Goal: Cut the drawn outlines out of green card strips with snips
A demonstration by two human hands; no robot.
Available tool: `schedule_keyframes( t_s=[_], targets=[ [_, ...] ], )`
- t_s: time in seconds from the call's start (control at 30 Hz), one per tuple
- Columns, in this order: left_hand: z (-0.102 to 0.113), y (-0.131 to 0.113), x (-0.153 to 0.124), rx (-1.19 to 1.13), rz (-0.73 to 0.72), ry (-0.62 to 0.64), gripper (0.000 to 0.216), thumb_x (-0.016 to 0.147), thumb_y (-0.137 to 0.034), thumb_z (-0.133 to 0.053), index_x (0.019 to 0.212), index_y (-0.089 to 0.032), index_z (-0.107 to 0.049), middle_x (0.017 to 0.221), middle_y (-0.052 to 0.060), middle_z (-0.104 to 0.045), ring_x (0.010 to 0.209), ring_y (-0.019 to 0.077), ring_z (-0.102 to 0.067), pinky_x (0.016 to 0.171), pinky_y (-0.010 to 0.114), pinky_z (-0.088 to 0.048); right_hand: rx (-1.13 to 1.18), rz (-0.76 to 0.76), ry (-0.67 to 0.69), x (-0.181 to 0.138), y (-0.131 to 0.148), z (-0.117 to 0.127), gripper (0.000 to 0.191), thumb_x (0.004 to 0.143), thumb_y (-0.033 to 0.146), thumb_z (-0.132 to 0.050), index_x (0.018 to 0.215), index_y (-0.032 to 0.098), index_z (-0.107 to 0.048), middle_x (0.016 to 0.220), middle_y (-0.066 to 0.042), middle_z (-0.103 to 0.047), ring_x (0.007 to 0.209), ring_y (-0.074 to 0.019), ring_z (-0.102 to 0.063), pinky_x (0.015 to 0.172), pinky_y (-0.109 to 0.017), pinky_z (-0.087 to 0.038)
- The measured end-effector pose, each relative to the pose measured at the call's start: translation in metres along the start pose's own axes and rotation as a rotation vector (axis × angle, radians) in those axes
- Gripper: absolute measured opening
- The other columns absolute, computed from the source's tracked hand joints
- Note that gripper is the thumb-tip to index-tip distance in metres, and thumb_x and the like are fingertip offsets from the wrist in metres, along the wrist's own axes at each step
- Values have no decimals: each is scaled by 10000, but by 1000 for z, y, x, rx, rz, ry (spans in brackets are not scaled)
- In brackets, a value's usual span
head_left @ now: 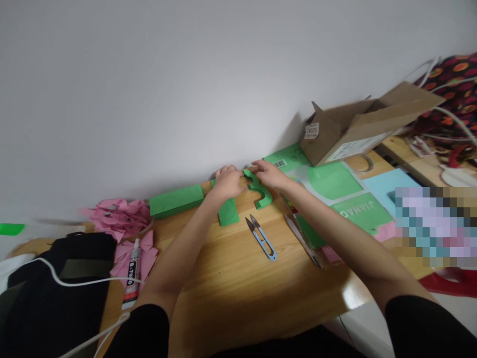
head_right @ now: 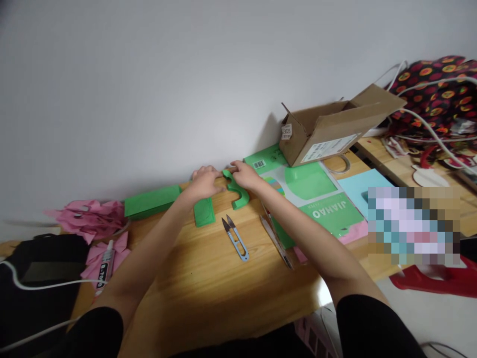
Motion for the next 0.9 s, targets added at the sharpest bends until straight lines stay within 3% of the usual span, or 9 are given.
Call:
schedule_keyframes(
  t_s=[0.33, 0.5, 0.67, 0.8, 0.9],
  targets=[
    [-1, -1, 0, 7, 8, -26, 347, 808, -364, -685, 1136, -250, -703, 1215, 108, -622, 1209, 323, -514, 1008, 441, -405, -95, -44, -44, -3, 7, 4, 344, 953, 318, -617, 1263, 171, -590, 1266, -107, -620, 1053, -249, -648, 869, -461, -566],
    [0, -5, -11, 2, -29, -47, 352, 822, -319, -671, 1140, -169, -701, 1220, 156, -626, 1207, 345, -515, 1007, 459, -396, -188, -93, -81, -12, 3, 16, 338, 953, 319, -616, 1258, 173, -594, 1276, -108, -616, 1068, -252, -642, 882, -467, -560],
    [-8, -10, -20, -23, -94, -53, 365, 838, -345, -671, 1188, -240, -681, 1217, 102, -655, 1196, 303, -534, 1012, 423, -389, -234, -95, -21, -44, -8, 21, 311, 958, 319, -608, 1236, 179, -609, 1263, -105, -624, 1055, -243, -645, 880, -457, -561],
    [-11, -15, -33, -27, -99, -84, 391, 862, -304, -637, 1239, -202, -643, 1210, 124, -645, 1219, 312, -507, 1031, 440, -355, -188, -36, 70, -69, -12, 17, 305, 951, 298, -624, 1223, 161, -612, 1204, -95, -654, 1018, -236, -666, 864, -454, -570],
    [-16, -20, -49, -34, -120, -56, 295, 860, -305, -642, 1129, -194, -689, 1148, 121, -660, 1184, 311, -523, 1008, 437, -365, -127, 24, 110, -77, -11, 15, 345, 900, 138, -652, 1241, 156, -597, 1188, -98, -686, 1027, -229, -681, 901, -431, -562]
  ],
)
Point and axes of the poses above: each hand's wrist, its own x-axis towards the middle knuckle, its own z-axis out of the back of the hand, y = z × x, the point moved 4 cm from there along x, towards the middle knuckle
